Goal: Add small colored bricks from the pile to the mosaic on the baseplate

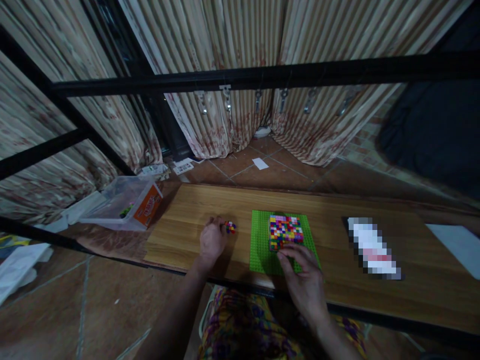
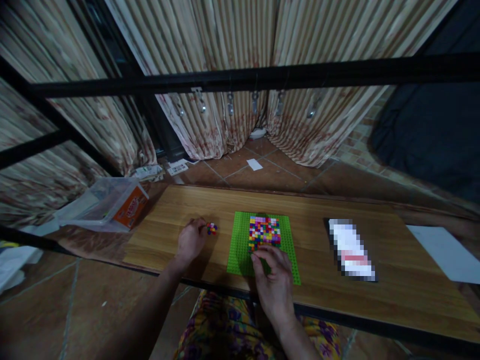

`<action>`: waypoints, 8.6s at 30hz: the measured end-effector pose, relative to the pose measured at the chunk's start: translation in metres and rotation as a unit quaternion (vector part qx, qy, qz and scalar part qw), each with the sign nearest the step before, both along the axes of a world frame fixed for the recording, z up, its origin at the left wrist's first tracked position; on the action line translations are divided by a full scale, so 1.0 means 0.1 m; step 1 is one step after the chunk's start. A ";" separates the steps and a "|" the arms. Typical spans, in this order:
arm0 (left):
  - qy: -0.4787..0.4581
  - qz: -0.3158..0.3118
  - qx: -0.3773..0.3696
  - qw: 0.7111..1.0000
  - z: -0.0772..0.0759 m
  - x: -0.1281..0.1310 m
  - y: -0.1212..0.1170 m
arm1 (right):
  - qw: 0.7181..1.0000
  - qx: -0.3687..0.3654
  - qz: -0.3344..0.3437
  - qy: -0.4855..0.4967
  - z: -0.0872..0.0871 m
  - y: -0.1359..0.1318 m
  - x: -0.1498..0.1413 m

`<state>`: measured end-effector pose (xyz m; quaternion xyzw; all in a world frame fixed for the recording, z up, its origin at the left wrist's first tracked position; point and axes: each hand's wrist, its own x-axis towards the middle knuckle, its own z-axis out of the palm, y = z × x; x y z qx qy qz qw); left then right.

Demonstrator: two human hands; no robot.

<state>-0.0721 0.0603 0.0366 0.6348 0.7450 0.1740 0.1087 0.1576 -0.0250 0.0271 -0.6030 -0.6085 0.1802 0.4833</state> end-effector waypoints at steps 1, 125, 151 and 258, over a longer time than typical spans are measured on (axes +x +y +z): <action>-0.001 -0.001 0.000 1.000 0.00 0.00 0.00 | 1.000 0.000 0.001 0.000 0.00 0.00 0.00; -0.313 0.052 0.105 0.943 -0.05 0.26 -0.49 | 0.987 0.036 -0.142 0.069 -0.11 0.14 0.38; -0.528 -0.088 -0.064 0.842 0.00 0.69 -0.78 | 0.985 -0.075 0.129 0.084 0.19 -0.21 -0.13; -0.183 -0.252 0.098 0.945 -0.45 0.81 -0.57 | 0.985 -0.060 -0.103 0.125 -0.25 0.41 0.07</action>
